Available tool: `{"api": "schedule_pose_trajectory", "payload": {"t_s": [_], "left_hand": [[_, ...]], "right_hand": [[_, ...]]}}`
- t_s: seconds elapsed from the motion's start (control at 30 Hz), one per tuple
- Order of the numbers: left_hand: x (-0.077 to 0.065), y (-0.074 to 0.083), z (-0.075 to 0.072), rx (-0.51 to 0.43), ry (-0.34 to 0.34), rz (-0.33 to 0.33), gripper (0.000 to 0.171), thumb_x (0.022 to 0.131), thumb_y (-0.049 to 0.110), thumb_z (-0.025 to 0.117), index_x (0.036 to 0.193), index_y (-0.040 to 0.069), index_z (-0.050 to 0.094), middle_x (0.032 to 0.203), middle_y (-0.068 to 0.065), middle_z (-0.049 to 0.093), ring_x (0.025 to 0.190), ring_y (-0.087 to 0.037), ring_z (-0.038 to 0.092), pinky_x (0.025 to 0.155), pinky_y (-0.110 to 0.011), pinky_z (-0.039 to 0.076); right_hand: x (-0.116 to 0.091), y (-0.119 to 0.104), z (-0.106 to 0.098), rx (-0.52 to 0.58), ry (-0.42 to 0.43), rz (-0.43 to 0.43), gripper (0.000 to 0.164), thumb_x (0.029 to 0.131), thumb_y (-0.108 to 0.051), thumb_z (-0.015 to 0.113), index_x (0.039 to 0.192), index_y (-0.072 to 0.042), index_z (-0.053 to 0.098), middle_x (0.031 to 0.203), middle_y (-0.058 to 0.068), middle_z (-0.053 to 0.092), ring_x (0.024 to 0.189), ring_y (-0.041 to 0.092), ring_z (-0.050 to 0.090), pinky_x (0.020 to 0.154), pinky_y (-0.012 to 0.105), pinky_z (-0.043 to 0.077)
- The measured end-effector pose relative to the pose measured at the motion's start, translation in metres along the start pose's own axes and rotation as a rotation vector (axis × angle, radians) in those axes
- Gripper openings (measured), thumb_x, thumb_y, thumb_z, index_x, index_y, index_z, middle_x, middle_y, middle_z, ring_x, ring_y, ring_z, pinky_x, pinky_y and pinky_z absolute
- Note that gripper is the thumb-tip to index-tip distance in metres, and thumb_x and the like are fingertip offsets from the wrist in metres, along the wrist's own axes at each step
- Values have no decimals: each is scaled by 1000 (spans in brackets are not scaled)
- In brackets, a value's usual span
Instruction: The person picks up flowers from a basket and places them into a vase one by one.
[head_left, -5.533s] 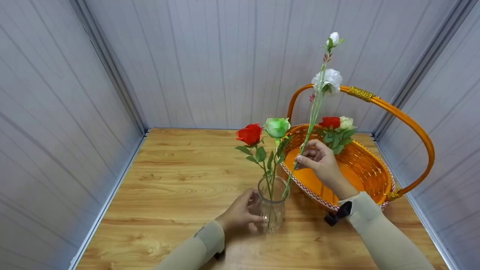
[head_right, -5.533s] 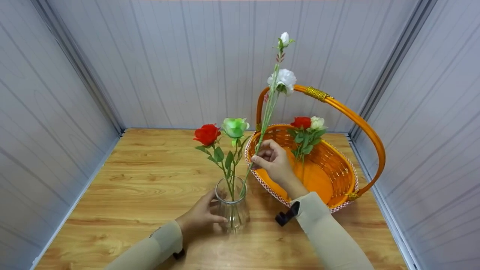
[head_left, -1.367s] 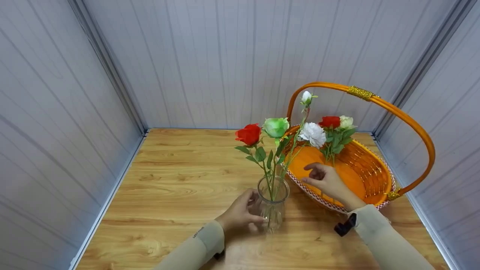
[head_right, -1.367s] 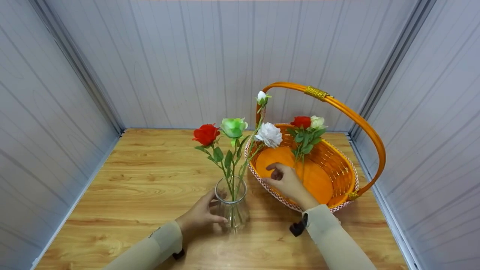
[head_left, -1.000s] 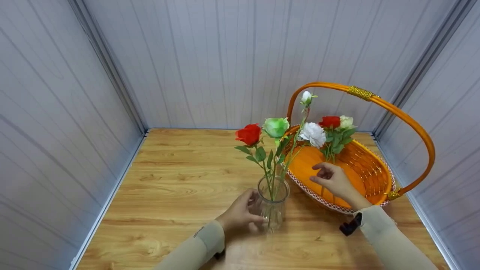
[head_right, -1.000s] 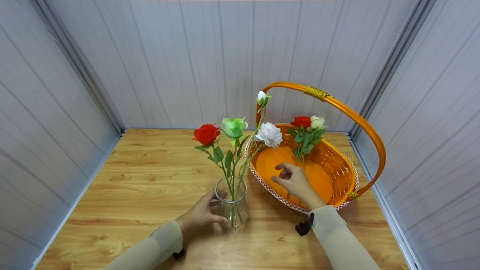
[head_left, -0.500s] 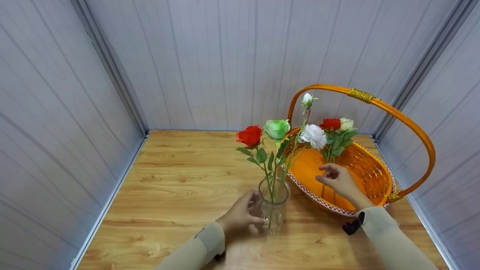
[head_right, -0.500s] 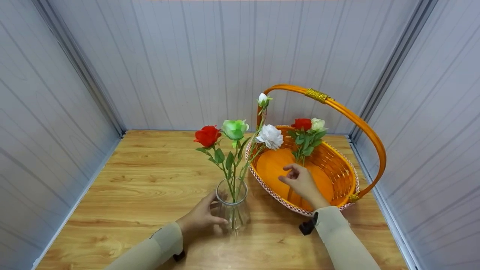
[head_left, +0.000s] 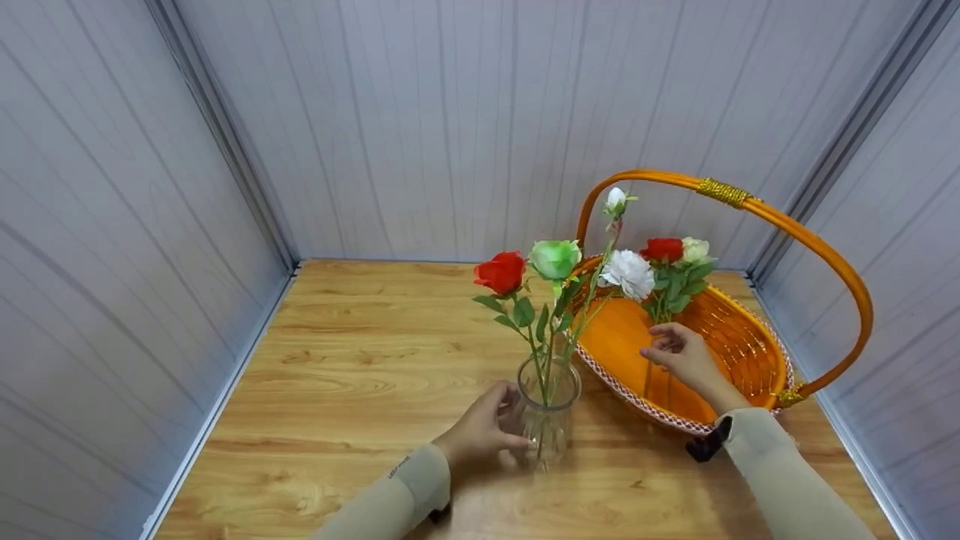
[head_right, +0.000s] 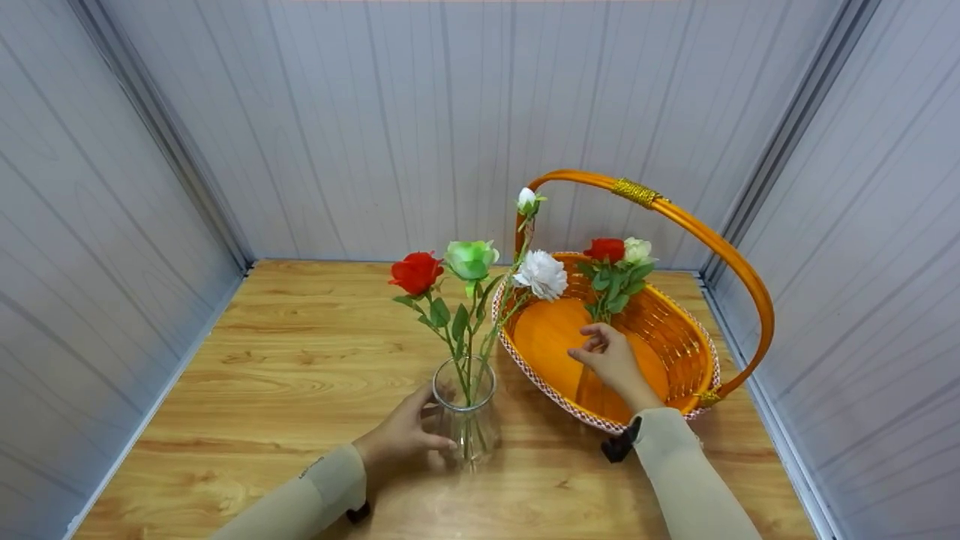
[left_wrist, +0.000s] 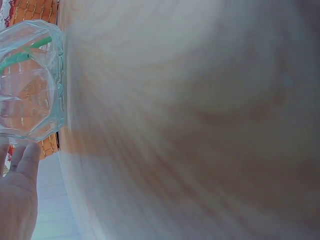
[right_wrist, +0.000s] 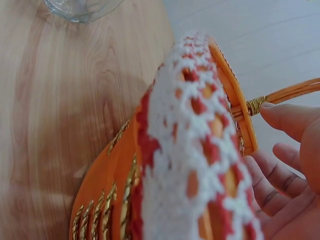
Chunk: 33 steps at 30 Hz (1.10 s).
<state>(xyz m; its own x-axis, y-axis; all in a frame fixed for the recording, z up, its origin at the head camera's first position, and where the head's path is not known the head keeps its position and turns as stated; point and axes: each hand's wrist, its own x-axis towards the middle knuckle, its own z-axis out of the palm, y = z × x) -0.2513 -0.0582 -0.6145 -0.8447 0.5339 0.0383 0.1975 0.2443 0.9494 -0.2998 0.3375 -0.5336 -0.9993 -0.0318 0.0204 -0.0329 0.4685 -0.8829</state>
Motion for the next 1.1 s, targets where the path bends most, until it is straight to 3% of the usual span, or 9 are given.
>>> {"api": "schedule_pose_trajectory", "payload": {"t_s": [0.13, 0.33, 0.63, 0.9, 1.1], "left_hand": [[-1, -1, 1, -30, -3, -26, 82, 82, 18, 96, 150, 10, 50, 150, 1, 61, 151, -30, 52, 132, -56, 37], [-1, -2, 2, 6, -9, 2, 81, 83, 19, 96, 149, 9, 50, 146, 3, 60, 148, -28, 53, 132, -52, 39], [-1, -1, 0, 9, -9, -15, 81, 82, 22, 97, 148, 10, 50, 145, 6, 61, 149, -27, 53, 133, -52, 38], [-1, -1, 0, 24, -15, 5, 83, 83, 20, 96, 150, 8, 49, 151, -5, 60, 149, -27, 53, 132, -51, 39], [-1, -1, -1, 17, -17, -11, 88, 82, 24, 97, 153, 9, 48, 155, -10, 58, 151, -28, 51, 133, -53, 38]], "right_hand": [[2, 5, -2, 1, -4, 25, 50, 101, -15, 79, 141, 7, 58, 102, 2, 67, 85, 7, 64, 73, 29, 65], [3, 12, -3, 15, -11, 54, 58, 100, -17, 80, 146, 7, 54, 107, 6, 66, 86, 8, 64, 75, 28, 66], [6, 20, -1, -77, -8, 43, 63, 98, -15, 81, 148, 10, 51, 122, 26, 64, 94, 16, 61, 73, 20, 58], [1, 24, 5, -101, -110, 112, 75, 99, -14, 80, 155, 12, 37, 133, 34, 54, 109, 34, 60, 79, 37, 62], [-1, 27, 10, -102, -147, 138, 82, 98, -13, 80, 158, 11, 30, 135, 36, 51, 109, 37, 62, 82, 42, 66]]}}
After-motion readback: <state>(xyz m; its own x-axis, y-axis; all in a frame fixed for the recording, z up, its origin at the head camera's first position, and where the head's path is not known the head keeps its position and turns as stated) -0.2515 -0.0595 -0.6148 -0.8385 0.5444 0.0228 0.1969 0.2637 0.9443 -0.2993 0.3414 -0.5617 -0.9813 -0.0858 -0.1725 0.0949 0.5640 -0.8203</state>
